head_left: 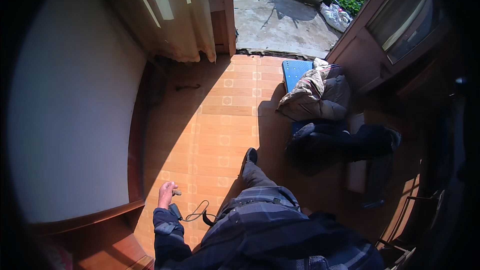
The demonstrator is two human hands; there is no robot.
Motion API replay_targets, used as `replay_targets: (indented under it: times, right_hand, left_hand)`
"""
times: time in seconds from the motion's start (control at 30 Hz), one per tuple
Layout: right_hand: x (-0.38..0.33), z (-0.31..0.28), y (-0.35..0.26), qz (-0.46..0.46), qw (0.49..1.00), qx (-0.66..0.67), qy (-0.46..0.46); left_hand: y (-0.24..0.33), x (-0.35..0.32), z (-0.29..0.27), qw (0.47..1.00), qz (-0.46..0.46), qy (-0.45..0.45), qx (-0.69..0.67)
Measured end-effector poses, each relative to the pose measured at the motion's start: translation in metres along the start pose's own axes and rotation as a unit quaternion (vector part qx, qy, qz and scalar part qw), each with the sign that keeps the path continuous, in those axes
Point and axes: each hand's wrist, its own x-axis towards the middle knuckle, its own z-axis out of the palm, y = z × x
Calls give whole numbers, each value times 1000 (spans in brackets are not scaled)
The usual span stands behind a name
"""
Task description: The person mops the floor around a washing machine using a pink-handled mop, then wipes the top surface of the washing machine with a cloth. The person briefly steps outside and returns to continue wiping the washing machine.
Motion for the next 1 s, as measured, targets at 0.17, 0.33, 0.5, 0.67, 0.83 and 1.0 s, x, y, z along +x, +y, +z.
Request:
replay_targets:
  times: [0.17,0.33,0.5,0.67,0.83,1.0]
  right_hand:
    - [59,-100,-148,-40,966,253,48]
    - [110,-178,-235,-29,968,235,85]
    - [160,-217,-261,-20,974,204,97]
    - [185,-263,-288,134,915,376,59]
    - [208,-318,-363,190,910,356,91]
    - [243,-336,-420,48,937,325,120]
  left_hand:
    - [21,2,50,980,-195,-39,6]
    - [23,14,67,920,-363,-147,5]
    - [79,95,64,937,-326,-121,41]
    - [190,227,73,963,-265,-41,33]
    - [337,379,111,970,-199,-121,68]
    - [490,515,166,937,-145,-195,250]
